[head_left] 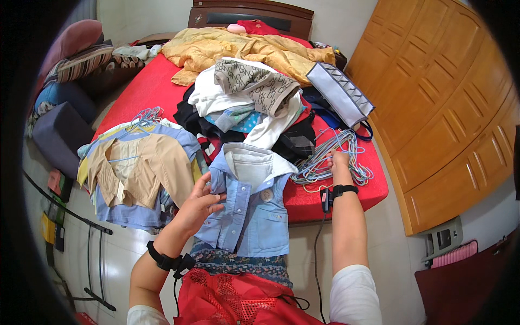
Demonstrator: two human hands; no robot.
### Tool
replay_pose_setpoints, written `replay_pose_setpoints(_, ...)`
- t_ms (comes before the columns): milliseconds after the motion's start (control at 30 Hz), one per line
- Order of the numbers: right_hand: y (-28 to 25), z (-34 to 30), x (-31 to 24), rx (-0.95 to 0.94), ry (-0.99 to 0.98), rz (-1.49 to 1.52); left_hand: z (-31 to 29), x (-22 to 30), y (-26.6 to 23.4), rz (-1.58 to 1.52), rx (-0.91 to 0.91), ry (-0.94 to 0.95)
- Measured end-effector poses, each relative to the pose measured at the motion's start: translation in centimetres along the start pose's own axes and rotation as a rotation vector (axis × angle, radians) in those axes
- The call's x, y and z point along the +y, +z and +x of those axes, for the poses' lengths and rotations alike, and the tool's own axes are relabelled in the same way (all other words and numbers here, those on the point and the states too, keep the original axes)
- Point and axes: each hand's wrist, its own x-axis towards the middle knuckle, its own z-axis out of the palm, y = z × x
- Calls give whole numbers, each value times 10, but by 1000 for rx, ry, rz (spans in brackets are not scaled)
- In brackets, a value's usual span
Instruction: The person places several garments onto plastic hangers one by one on a bed, including a blue shirt, a patterned vest, a white shirt, a light blue t-shirt, a red and white t-shirt, and a black sweater.
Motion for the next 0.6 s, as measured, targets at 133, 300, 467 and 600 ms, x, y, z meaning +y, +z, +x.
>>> replay_pose_setpoints(133,3,-15,0,-48,-271,83,1,-1,3,7,-4,3)
replay_pose_setpoints(300,4,-63,-14,-82,-523,56,-4,0,5,24,22,22)
replay_pose_setpoints(467,-18,-121,-5,-127,-747,122,-5,-2,1,30,5,53)
replay_pose_setpoints(600,-49,-193,16,-250,-854,224,-3,-11,-8,77,37,68)
